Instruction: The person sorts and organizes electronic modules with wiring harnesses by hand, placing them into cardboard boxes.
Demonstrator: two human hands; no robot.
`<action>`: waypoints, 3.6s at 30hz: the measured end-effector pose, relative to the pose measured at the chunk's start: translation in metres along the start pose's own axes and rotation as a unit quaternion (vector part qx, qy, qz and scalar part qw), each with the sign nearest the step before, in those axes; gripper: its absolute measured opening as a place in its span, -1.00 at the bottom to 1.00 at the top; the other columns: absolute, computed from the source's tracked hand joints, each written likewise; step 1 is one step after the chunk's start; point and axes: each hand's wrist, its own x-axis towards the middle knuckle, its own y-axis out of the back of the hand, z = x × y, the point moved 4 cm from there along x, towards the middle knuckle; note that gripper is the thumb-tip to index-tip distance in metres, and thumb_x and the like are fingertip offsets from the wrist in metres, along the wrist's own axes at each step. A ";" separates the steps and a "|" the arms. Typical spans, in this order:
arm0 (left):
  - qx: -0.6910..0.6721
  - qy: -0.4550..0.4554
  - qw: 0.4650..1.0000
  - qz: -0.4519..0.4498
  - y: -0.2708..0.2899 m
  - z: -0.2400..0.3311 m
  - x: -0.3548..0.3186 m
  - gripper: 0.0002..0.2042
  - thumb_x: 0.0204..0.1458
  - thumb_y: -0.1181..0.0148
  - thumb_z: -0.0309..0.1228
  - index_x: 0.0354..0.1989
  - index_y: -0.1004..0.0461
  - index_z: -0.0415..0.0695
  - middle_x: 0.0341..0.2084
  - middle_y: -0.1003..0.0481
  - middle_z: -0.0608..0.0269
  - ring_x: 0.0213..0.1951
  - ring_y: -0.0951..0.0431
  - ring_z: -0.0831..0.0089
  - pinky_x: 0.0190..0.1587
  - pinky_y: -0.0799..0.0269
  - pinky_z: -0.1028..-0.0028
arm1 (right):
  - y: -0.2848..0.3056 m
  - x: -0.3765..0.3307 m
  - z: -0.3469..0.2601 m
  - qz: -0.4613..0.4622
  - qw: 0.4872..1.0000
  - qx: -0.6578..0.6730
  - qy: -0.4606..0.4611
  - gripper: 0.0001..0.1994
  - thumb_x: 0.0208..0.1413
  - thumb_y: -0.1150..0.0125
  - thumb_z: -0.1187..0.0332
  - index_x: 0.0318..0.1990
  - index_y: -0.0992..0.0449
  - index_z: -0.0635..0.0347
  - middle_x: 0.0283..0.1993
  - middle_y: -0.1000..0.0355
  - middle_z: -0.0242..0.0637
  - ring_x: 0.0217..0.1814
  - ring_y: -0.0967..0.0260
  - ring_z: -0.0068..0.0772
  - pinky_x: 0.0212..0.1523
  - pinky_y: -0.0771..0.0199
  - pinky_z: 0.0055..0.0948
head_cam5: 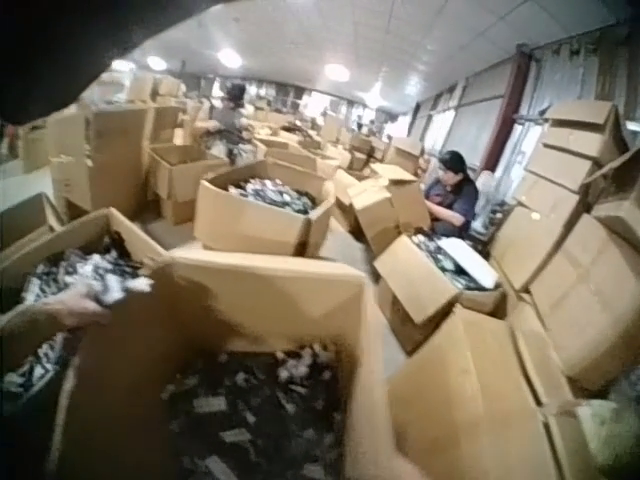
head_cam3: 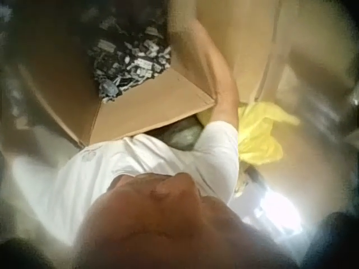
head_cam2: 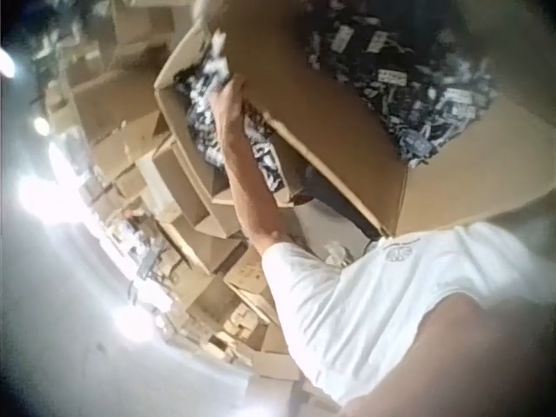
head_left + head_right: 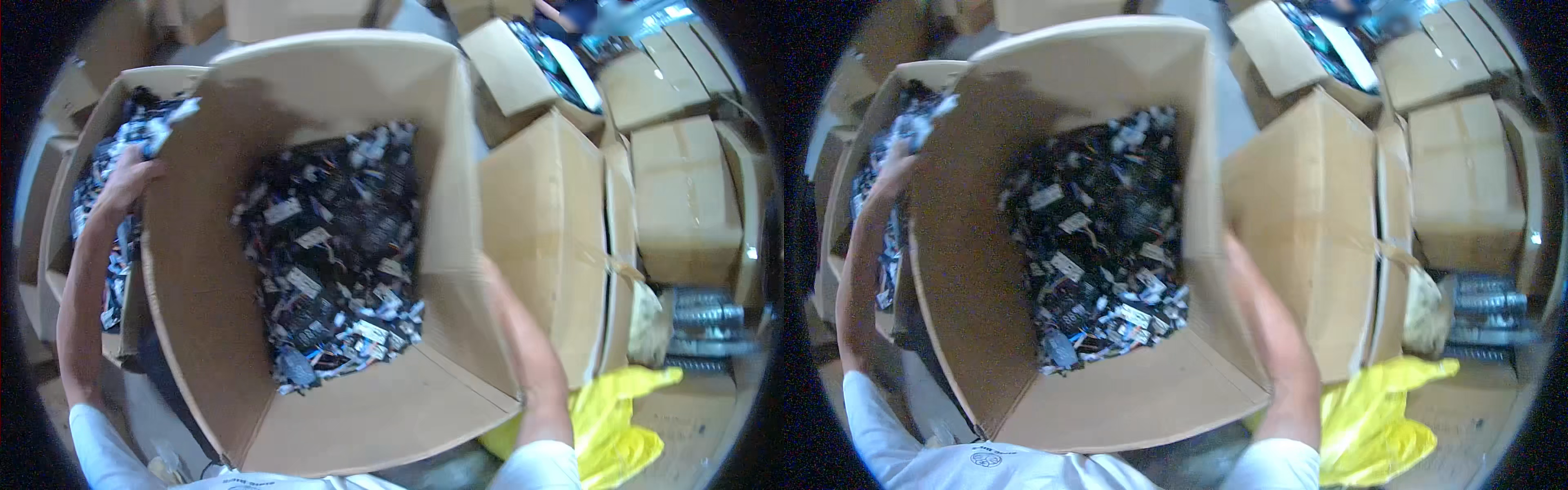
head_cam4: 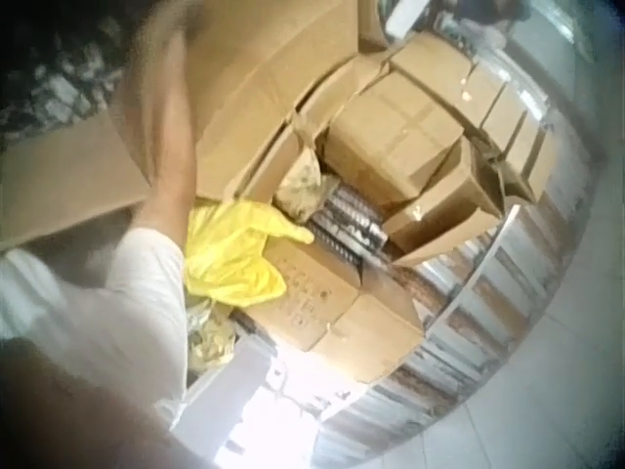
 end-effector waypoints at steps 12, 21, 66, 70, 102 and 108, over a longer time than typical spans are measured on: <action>0.210 0.086 0.972 -0.061 -0.038 0.061 0.050 -0.69 -0.08 -0.23 -0.42 -0.23 -0.59 -0.44 -0.39 -0.62 -0.11 -0.26 -0.69 0.17 -0.22 -0.57 0.20 | 0.104 0.138 -0.108 0.103 0.770 -0.617 0.121 -0.43 0.04 -0.34 0.03 -0.11 -0.59 0.54 -0.07 -0.55 0.34 0.05 -0.55 0.27 0.04 -0.54 0.01; 0.087 -0.033 0.996 -0.004 0.030 0.135 -0.006 -0.82 -0.11 -0.27 -0.47 -0.50 -0.58 -0.40 -0.60 -0.59 -0.03 -0.50 -0.67 0.25 -0.34 -0.59 0.25 | 0.140 0.024 -0.157 0.109 0.819 -0.483 0.291 -0.66 0.03 -0.24 0.19 -0.41 -0.61 0.40 -0.47 -0.58 -0.04 -0.39 -0.56 -0.23 -0.30 -0.50 -0.13; -0.170 -0.102 0.970 0.139 -0.042 0.229 -0.164 -0.64 0.33 -0.15 -0.07 -0.20 -0.66 -0.14 -0.61 -0.49 0.45 -0.66 -0.25 0.76 -0.59 -0.08 0.61 | 0.147 0.032 -0.181 0.387 0.554 -0.505 0.537 -0.53 0.20 -0.13 0.27 0.20 -0.40 0.36 0.03 -0.50 0.27 0.16 -0.46 0.23 0.15 -0.42 0.06; -0.480 0.004 0.876 -0.039 -0.092 0.190 -0.175 -0.58 0.37 -0.08 -0.04 -0.15 -0.62 -0.20 -0.72 -0.36 0.49 -0.74 -0.20 0.72 -0.69 -0.03 0.62 | 0.116 -0.012 -0.136 0.405 0.244 -0.637 0.609 -0.55 0.31 -0.06 0.28 0.31 -0.35 0.21 0.26 -0.41 0.18 0.28 -0.41 0.15 0.20 -0.43 0.04; -0.624 0.004 0.661 -0.416 -0.165 0.095 -0.264 -0.66 0.30 -0.24 -0.12 -0.28 -0.65 -0.19 -0.66 -0.43 0.44 -0.64 -0.30 0.70 -0.57 -0.19 0.57 | -0.080 -0.054 -0.043 0.089 0.794 -0.500 0.335 -0.75 0.24 -0.29 0.27 -0.05 -0.60 0.23 -0.39 -0.61 -0.15 -0.48 -0.54 -0.31 -0.43 -0.52 -0.26; -0.654 0.053 0.726 -0.206 -0.140 0.073 -0.246 -0.66 0.30 -0.23 -0.15 -0.29 -0.62 -0.22 -0.65 -0.45 0.43 -0.64 -0.31 0.69 -0.58 -0.17 0.57 | -0.078 -0.129 -0.113 0.096 0.857 -0.289 0.416 -0.79 0.36 -0.21 0.29 -0.04 -0.62 0.23 -0.42 -0.50 -0.49 -0.54 -0.29 -0.72 -0.56 -0.22 -0.66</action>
